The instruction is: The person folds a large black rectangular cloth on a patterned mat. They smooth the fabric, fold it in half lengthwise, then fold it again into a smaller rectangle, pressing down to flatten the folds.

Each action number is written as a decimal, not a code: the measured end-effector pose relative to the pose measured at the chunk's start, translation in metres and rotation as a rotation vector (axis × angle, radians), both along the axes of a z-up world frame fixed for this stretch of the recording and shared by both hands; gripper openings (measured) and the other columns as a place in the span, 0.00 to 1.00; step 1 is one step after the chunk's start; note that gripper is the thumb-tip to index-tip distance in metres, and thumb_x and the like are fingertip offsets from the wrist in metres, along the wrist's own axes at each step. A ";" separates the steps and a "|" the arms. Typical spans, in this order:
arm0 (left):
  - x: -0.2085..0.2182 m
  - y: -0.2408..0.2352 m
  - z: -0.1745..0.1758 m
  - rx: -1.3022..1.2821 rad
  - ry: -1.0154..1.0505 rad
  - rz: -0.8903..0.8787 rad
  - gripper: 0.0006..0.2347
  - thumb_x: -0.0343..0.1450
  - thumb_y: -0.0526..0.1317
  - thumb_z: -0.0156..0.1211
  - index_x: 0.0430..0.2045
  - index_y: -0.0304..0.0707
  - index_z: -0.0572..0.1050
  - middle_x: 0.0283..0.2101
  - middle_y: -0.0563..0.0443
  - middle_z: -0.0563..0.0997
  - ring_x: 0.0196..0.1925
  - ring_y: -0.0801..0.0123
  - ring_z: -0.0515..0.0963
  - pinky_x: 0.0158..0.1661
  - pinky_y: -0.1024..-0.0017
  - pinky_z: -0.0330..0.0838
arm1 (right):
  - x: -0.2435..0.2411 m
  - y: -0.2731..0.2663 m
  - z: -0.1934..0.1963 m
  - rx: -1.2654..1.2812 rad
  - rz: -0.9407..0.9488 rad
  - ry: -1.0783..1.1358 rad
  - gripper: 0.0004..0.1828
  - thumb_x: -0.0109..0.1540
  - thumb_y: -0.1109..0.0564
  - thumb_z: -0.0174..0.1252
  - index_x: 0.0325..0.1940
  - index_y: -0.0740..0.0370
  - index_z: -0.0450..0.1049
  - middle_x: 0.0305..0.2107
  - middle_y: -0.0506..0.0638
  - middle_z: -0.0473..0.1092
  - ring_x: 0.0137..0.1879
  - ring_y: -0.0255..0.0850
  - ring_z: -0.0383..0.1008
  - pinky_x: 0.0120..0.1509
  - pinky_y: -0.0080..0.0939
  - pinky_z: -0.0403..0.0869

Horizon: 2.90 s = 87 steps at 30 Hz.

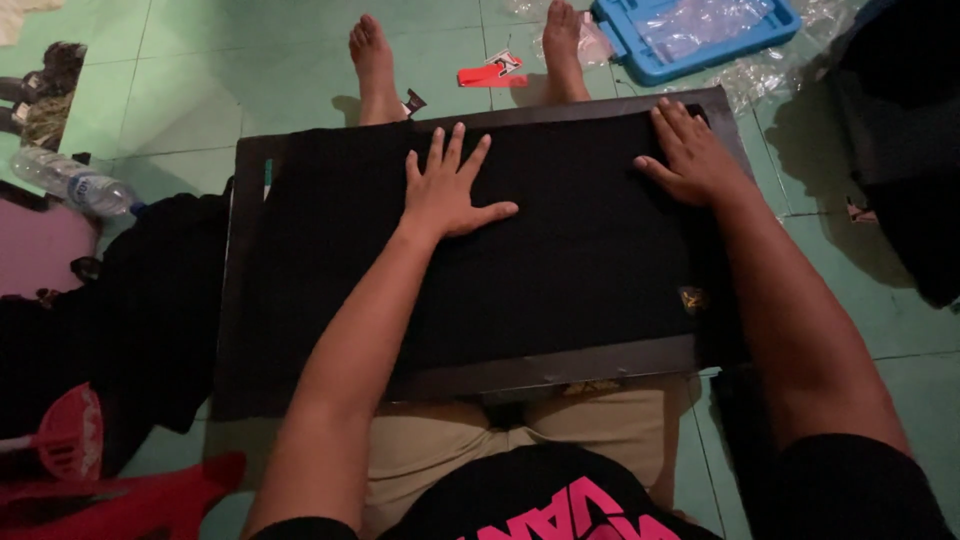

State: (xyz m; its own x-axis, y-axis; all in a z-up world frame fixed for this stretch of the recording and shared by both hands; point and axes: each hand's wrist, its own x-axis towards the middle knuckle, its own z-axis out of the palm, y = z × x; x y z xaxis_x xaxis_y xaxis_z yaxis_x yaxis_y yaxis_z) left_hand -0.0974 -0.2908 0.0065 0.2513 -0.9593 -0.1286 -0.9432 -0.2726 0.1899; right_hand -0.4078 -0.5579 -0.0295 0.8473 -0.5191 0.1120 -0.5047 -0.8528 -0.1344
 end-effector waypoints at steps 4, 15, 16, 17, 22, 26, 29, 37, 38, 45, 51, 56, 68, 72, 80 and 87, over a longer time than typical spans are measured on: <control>-0.018 -0.005 0.019 0.058 -0.037 0.062 0.41 0.70 0.72 0.38 0.77 0.55 0.41 0.79 0.38 0.36 0.79 0.37 0.32 0.71 0.39 0.30 | 0.022 0.049 0.072 0.246 -0.214 0.233 0.47 0.66 0.33 0.43 0.83 0.51 0.35 0.80 0.53 0.25 0.83 0.57 0.26 0.82 0.64 0.38; -0.038 0.000 0.019 0.057 -0.037 -0.102 0.44 0.70 0.73 0.43 0.76 0.48 0.39 0.80 0.42 0.36 0.80 0.45 0.34 0.72 0.44 0.32 | 0.020 0.050 0.053 0.218 -0.205 0.220 0.51 0.65 0.28 0.41 0.83 0.50 0.31 0.79 0.56 0.25 0.83 0.52 0.20 0.83 0.57 0.32; -0.034 -0.003 0.020 0.054 -0.038 -0.098 0.44 0.70 0.73 0.43 0.76 0.48 0.39 0.80 0.42 0.36 0.80 0.45 0.34 0.72 0.44 0.32 | 0.024 0.052 0.061 0.214 -0.201 0.218 0.51 0.65 0.28 0.41 0.83 0.50 0.31 0.79 0.56 0.25 0.83 0.52 0.20 0.83 0.57 0.32; -0.033 -0.003 0.019 0.031 -0.021 -0.086 0.41 0.71 0.71 0.43 0.76 0.49 0.44 0.79 0.43 0.41 0.80 0.48 0.38 0.72 0.44 0.36 | 0.024 0.057 0.066 0.232 -0.234 0.243 0.50 0.64 0.29 0.42 0.83 0.47 0.31 0.79 0.53 0.24 0.84 0.50 0.20 0.83 0.57 0.33; -0.003 -0.009 -0.004 -0.351 -0.175 -0.158 0.28 0.75 0.59 0.51 0.65 0.41 0.69 0.69 0.38 0.68 0.70 0.52 0.68 0.65 0.43 0.55 | 0.026 0.051 0.073 0.266 -0.311 0.272 0.44 0.67 0.35 0.44 0.83 0.43 0.37 0.80 0.50 0.29 0.84 0.49 0.25 0.81 0.65 0.41; 0.031 -0.018 0.001 -0.403 -0.319 -0.122 0.12 0.69 0.41 0.61 0.47 0.45 0.79 0.48 0.47 0.83 0.49 0.57 0.83 0.60 0.40 0.62 | 0.023 0.028 0.066 0.039 -0.239 0.153 0.32 0.70 0.45 0.47 0.77 0.59 0.60 0.72 0.64 0.57 0.77 0.62 0.52 0.74 0.65 0.56; 0.047 -0.015 0.018 -0.310 -0.297 -0.041 0.10 0.68 0.37 0.63 0.43 0.43 0.78 0.41 0.46 0.85 0.48 0.55 0.83 0.60 0.41 0.65 | 0.022 0.022 0.068 -0.102 -0.254 0.127 0.24 0.71 0.53 0.53 0.71 0.58 0.70 0.59 0.64 0.70 0.68 0.62 0.63 0.65 0.63 0.67; 0.053 -0.001 0.039 -0.770 0.336 0.072 0.43 0.75 0.21 0.55 0.75 0.36 0.25 0.81 0.41 0.25 0.85 0.51 0.27 0.83 0.63 0.32 | 0.014 -0.033 0.033 -0.130 -0.196 -0.056 0.21 0.69 0.57 0.53 0.67 0.53 0.76 0.59 0.61 0.71 0.62 0.60 0.63 0.61 0.60 0.62; 0.063 -0.007 0.030 -0.562 -0.071 0.049 0.20 0.73 0.31 0.58 0.54 0.38 0.56 0.78 0.29 0.27 0.81 0.43 0.24 0.80 0.54 0.26 | 0.015 -0.033 0.035 -0.063 -0.224 -0.057 0.20 0.69 0.57 0.52 0.66 0.50 0.77 0.58 0.61 0.71 0.62 0.61 0.62 0.60 0.60 0.61; 0.077 -0.024 0.036 -0.044 -0.407 -0.054 0.06 0.68 0.39 0.62 0.34 0.44 0.83 0.37 0.43 0.83 0.58 0.41 0.75 0.60 0.43 0.63 | 0.020 -0.012 0.066 0.167 -0.392 -0.114 0.11 0.69 0.62 0.55 0.54 0.59 0.79 0.59 0.65 0.62 0.61 0.59 0.66 0.65 0.58 0.70; 0.086 -0.008 0.056 -0.200 -0.463 -0.138 0.07 0.71 0.39 0.63 0.28 0.35 0.84 0.73 0.19 0.20 0.73 0.16 0.62 0.57 0.47 0.73 | 0.012 0.008 0.098 0.328 -0.484 -0.145 0.14 0.70 0.64 0.50 0.59 0.56 0.73 0.60 0.58 0.66 0.61 0.52 0.68 0.63 0.55 0.70; 0.083 0.021 0.096 -0.235 -0.222 -0.280 0.05 0.68 0.36 0.63 0.25 0.35 0.81 0.73 0.26 0.47 0.24 0.42 0.80 0.37 0.51 0.76 | -0.019 0.006 0.096 0.416 -0.366 -0.336 0.13 0.71 0.68 0.52 0.59 0.61 0.73 0.50 0.61 0.70 0.43 0.45 0.77 0.42 0.41 0.76; 0.050 0.103 0.091 -0.208 -0.536 -0.439 0.07 0.71 0.47 0.63 0.35 0.49 0.80 0.34 0.52 0.83 0.39 0.61 0.80 0.40 0.61 0.73 | -0.082 0.072 0.142 0.250 -0.262 -0.135 0.13 0.71 0.66 0.54 0.60 0.66 0.73 0.46 0.61 0.76 0.49 0.48 0.80 0.55 0.47 0.77; 0.015 0.147 0.090 -0.223 -0.564 -0.380 0.06 0.70 0.47 0.63 0.35 0.50 0.79 0.35 0.53 0.82 0.38 0.64 0.80 0.39 0.64 0.72 | -0.118 0.085 0.122 0.192 -0.155 -0.140 0.10 0.67 0.65 0.61 0.54 0.64 0.77 0.42 0.57 0.78 0.47 0.45 0.81 0.53 0.43 0.79; -0.018 0.201 0.028 -0.428 -0.494 -0.325 0.12 0.65 0.44 0.70 0.42 0.50 0.83 0.33 0.54 0.77 0.34 0.60 0.74 0.33 0.62 0.66 | -0.154 0.128 0.077 0.218 -0.192 -0.006 0.14 0.63 0.63 0.60 0.53 0.57 0.77 0.50 0.54 0.75 0.52 0.45 0.77 0.55 0.45 0.77; -0.026 0.207 0.011 -0.496 -0.466 -0.278 0.10 0.67 0.41 0.70 0.42 0.51 0.84 0.32 0.54 0.77 0.33 0.62 0.73 0.30 0.64 0.65 | -0.160 0.128 0.059 0.170 -0.173 -0.018 0.15 0.59 0.63 0.65 0.50 0.54 0.82 0.53 0.51 0.76 0.53 0.44 0.78 0.56 0.44 0.78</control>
State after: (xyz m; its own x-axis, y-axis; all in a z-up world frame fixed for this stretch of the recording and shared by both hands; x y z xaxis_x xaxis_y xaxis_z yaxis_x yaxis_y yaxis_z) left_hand -0.1231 -0.0841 0.0177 -0.0873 -0.9132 0.3980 -0.9780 0.0026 -0.2086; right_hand -0.5676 -0.4300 0.0291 0.7426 -0.6692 0.0249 -0.6377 -0.7181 -0.2787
